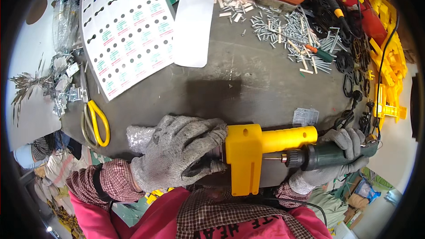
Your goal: Assemble a yellow electronic device by installing internal boards, wiring, and soldering components.
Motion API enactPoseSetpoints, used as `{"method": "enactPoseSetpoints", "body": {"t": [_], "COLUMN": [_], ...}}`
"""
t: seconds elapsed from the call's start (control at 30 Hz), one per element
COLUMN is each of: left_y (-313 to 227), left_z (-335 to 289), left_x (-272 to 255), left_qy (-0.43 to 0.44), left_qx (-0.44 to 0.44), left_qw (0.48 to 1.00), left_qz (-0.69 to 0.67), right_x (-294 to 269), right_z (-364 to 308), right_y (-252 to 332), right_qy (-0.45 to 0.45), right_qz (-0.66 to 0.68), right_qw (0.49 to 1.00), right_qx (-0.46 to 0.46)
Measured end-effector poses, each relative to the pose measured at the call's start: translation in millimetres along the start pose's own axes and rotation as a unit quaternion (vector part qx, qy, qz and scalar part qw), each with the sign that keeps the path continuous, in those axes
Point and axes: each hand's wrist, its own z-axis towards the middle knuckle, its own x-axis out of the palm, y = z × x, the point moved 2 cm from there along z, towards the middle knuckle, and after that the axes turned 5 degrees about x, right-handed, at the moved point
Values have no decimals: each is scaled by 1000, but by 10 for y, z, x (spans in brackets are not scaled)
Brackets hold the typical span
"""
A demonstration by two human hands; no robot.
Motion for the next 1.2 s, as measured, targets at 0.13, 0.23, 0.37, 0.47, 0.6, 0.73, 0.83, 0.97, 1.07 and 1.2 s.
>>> {"method": "enactPoseSetpoints", "body": {"t": [0.13,0.23,0.37,0.47,0.6,0.73,0.83,0.97,1.07,1.2], "left_y": [-16,-34,-14,8,-63,-62,164,430,646,734], "left_z": [-2,1,-52,-2,8,175,501,1197,1251,1250], "left_x": [5,-2,38,21,-69,-240,-344,-521,-440,-563], "left_qy": [5,-19,-12,-2,-43,-51,-190,-57,-58,-91], "left_qx": [-5,7,6,-5,26,30,3,-267,-250,-200], "left_qw": [1000,1000,1000,1000,999,995,977,919,907,935], "left_qz": [11,-1,-4,-6,-7,-78,101,283,335,279], "right_x": [10,32,17,-16,49,40,46,166,-87,-135], "right_z": [-1,-32,-53,-21,-43,-23,35,117,189,152], "right_y": [-13,-32,-37,-34,-11,13,420,1242,1605,1968], "right_qy": [25,-1,5,3,2,-41,3,-121,-4,-14], "right_qz": [35,31,32,30,15,71,-88,-623,-929,-984], "right_qw": [999,999,999,1000,1000,996,991,768,340,145], "right_qx": [23,16,14,7,-4,-17,105,80,-148,-104]}}
